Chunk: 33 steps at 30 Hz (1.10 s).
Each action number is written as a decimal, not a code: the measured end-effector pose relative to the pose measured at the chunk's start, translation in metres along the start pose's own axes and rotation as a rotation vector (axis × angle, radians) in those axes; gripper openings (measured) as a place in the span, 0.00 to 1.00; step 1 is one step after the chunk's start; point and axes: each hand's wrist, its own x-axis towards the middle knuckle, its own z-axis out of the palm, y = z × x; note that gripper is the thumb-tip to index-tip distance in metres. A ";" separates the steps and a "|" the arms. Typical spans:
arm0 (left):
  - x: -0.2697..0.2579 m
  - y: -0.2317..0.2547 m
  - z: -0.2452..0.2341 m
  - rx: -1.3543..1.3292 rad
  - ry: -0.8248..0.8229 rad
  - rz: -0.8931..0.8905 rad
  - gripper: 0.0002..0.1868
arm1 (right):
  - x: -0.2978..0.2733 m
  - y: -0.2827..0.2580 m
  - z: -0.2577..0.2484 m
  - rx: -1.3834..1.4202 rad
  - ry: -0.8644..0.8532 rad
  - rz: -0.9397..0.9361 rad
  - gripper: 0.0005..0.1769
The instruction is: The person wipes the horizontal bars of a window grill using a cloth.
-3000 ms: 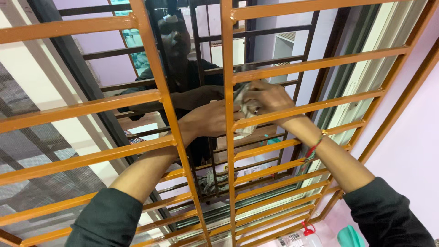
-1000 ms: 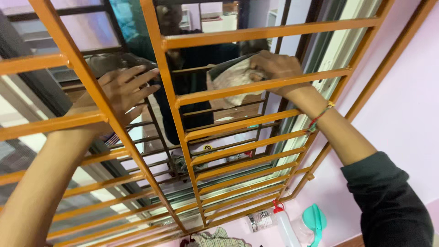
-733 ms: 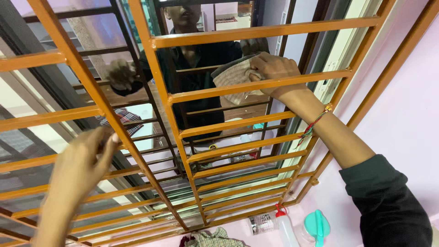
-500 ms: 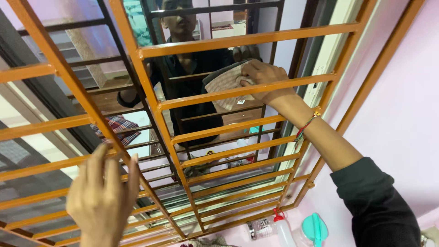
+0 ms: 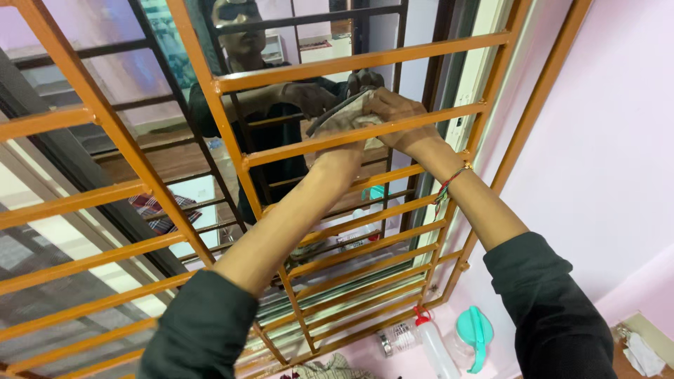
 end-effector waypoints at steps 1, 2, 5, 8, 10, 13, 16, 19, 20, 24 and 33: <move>0.012 -0.002 0.008 0.052 0.014 0.003 0.25 | 0.000 0.000 0.000 -0.005 0.012 0.002 0.14; 0.023 -0.004 0.015 0.102 0.026 0.007 0.23 | -0.001 0.000 0.000 -0.008 0.022 0.006 0.14; 0.047 -0.010 0.035 0.182 -0.053 0.041 0.13 | -0.003 0.003 0.004 -0.036 0.013 0.060 0.11; 0.058 -0.020 0.053 0.177 0.032 0.184 0.10 | -0.006 0.007 0.003 0.123 0.075 0.128 0.11; 0.057 -0.024 0.061 0.051 0.384 0.340 0.17 | -0.009 0.007 0.002 0.193 0.118 0.189 0.15; 0.069 -0.013 0.056 0.061 0.591 0.438 0.16 | -0.009 0.010 -0.001 0.089 0.154 0.302 0.19; 0.083 -0.010 0.044 0.041 0.573 0.575 0.13 | -0.014 0.018 0.008 -0.077 0.234 0.373 0.15; 0.104 0.002 0.036 -0.015 0.594 0.657 0.12 | -0.021 0.029 0.010 -0.164 0.327 0.421 0.17; 0.110 0.008 0.036 -0.029 0.615 0.667 0.13 | -0.027 0.031 0.008 -0.197 0.321 0.483 0.17; 0.120 0.023 0.044 -0.099 0.548 0.667 0.18 | -0.028 0.043 0.011 -0.238 0.320 0.668 0.20; 0.097 0.032 0.041 -0.055 0.506 0.434 0.12 | -0.028 0.055 0.018 -0.140 0.271 0.468 0.19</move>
